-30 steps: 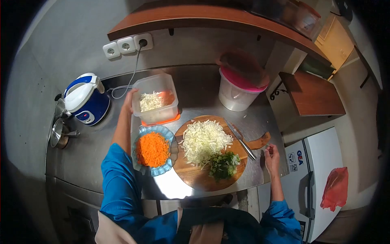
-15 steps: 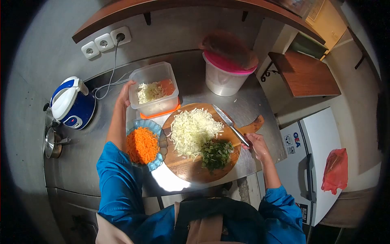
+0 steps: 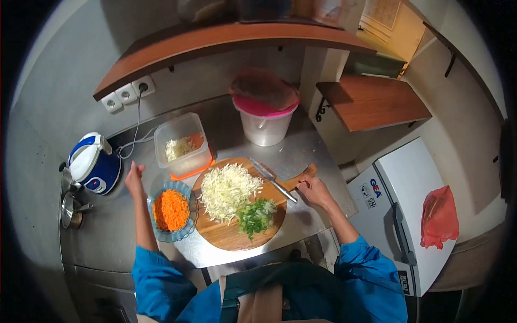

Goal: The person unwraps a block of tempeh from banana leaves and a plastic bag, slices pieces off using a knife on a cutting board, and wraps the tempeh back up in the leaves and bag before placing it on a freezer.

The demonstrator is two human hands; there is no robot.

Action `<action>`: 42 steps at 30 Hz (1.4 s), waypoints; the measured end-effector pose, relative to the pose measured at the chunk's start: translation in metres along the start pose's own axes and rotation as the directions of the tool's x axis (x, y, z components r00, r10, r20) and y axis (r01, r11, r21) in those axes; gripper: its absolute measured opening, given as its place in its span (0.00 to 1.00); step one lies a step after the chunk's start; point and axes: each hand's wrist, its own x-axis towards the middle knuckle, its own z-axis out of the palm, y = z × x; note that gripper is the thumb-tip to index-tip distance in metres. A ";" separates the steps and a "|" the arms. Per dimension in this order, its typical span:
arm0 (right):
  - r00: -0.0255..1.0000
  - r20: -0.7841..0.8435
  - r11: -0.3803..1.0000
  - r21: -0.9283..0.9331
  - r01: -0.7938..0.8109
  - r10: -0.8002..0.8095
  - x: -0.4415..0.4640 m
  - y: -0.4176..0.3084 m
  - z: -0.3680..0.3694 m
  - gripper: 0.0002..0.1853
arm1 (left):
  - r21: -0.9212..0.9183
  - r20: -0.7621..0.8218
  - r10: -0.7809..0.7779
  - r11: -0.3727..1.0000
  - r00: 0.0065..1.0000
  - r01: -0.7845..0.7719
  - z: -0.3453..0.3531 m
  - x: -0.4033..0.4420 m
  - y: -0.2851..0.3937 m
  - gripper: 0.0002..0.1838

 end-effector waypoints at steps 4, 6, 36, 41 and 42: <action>0.989 -0.041 0.990 0.005 0.144 -0.143 0.025 -0.015 -0.044 0.12 | -0.078 -0.021 0.160 0.984 0.987 -0.161 -0.049 -0.063 0.018 0.17; 0.965 -0.109 0.971 -0.029 0.236 -0.237 0.059 -0.025 -0.065 0.14 | -0.076 -0.049 0.171 0.982 0.984 -0.174 -0.066 -0.099 0.029 0.16; 0.573 0.516 -0.094 0.685 -0.722 -0.637 0.068 0.003 -0.119 0.39 | -0.485 0.783 -0.029 0.598 0.622 0.638 0.283 -0.339 0.151 0.34; 0.851 0.393 0.554 0.819 -0.152 -0.348 0.042 0.078 -0.117 0.25 | -0.527 0.840 0.016 0.271 0.543 0.806 0.331 -0.385 0.134 0.31; 0.908 0.284 0.666 0.746 -0.006 -0.310 0.034 0.083 -0.126 0.23 | -0.510 0.847 -0.001 0.285 0.532 0.812 0.336 -0.396 0.128 0.30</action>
